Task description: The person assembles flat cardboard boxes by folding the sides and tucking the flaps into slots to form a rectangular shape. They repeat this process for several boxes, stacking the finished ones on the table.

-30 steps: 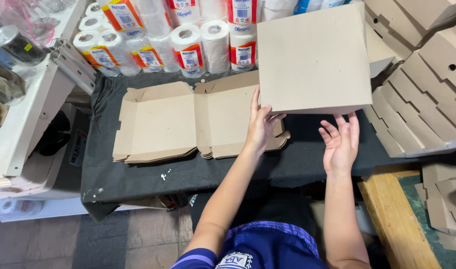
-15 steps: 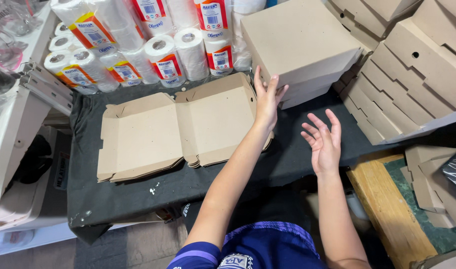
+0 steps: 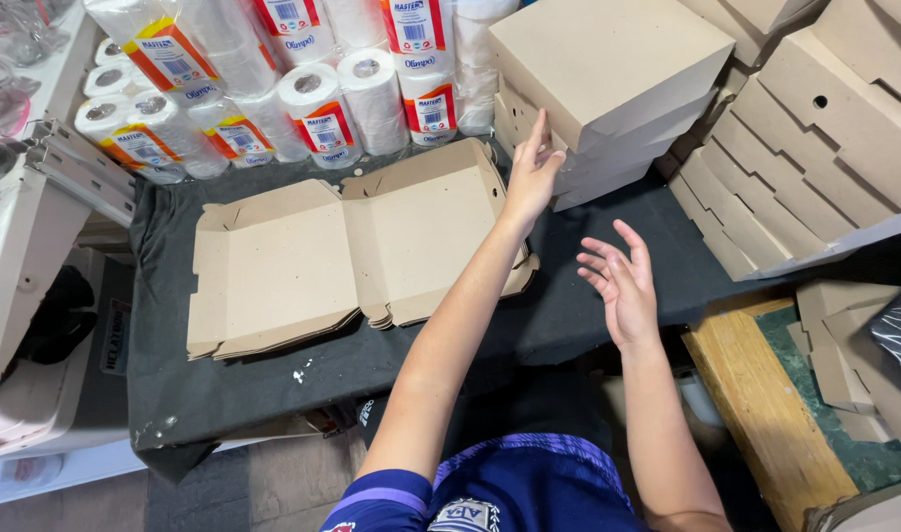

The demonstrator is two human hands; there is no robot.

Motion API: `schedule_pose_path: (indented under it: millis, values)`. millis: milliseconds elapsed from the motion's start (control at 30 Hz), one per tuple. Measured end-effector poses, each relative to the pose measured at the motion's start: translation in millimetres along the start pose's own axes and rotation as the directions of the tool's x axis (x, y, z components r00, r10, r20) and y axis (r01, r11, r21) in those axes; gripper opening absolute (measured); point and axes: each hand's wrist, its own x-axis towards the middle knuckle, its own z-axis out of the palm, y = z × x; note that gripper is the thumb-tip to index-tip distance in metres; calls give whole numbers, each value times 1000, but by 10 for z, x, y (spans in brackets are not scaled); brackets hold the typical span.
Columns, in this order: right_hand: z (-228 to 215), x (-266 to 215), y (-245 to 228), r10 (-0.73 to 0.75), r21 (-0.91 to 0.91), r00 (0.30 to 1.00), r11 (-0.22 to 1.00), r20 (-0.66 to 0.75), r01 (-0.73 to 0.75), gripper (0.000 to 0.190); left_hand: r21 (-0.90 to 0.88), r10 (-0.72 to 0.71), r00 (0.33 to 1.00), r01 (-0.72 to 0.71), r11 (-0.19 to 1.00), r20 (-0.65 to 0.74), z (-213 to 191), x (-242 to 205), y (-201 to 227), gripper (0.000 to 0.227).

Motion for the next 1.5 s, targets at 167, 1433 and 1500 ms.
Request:
schedule_pose_path:
  millis: [167, 1433, 1500]
  values:
    - [98, -20, 26, 73, -65, 997, 995, 35, -70, 55, 59, 52, 999, -52, 997, 8, -261, -292, 58, 64]
    - [433, -139, 788, -80, -329, 985, 936, 154, 127, 53, -45, -202, 948, 197, 979, -244, -899, -1299, -353, 20]
    - [500, -184, 738, -76, -331, 969, 931, 233, 153, 54, -177, -184, 960, 148, 973, -209, -893, -1382, -179, 20]
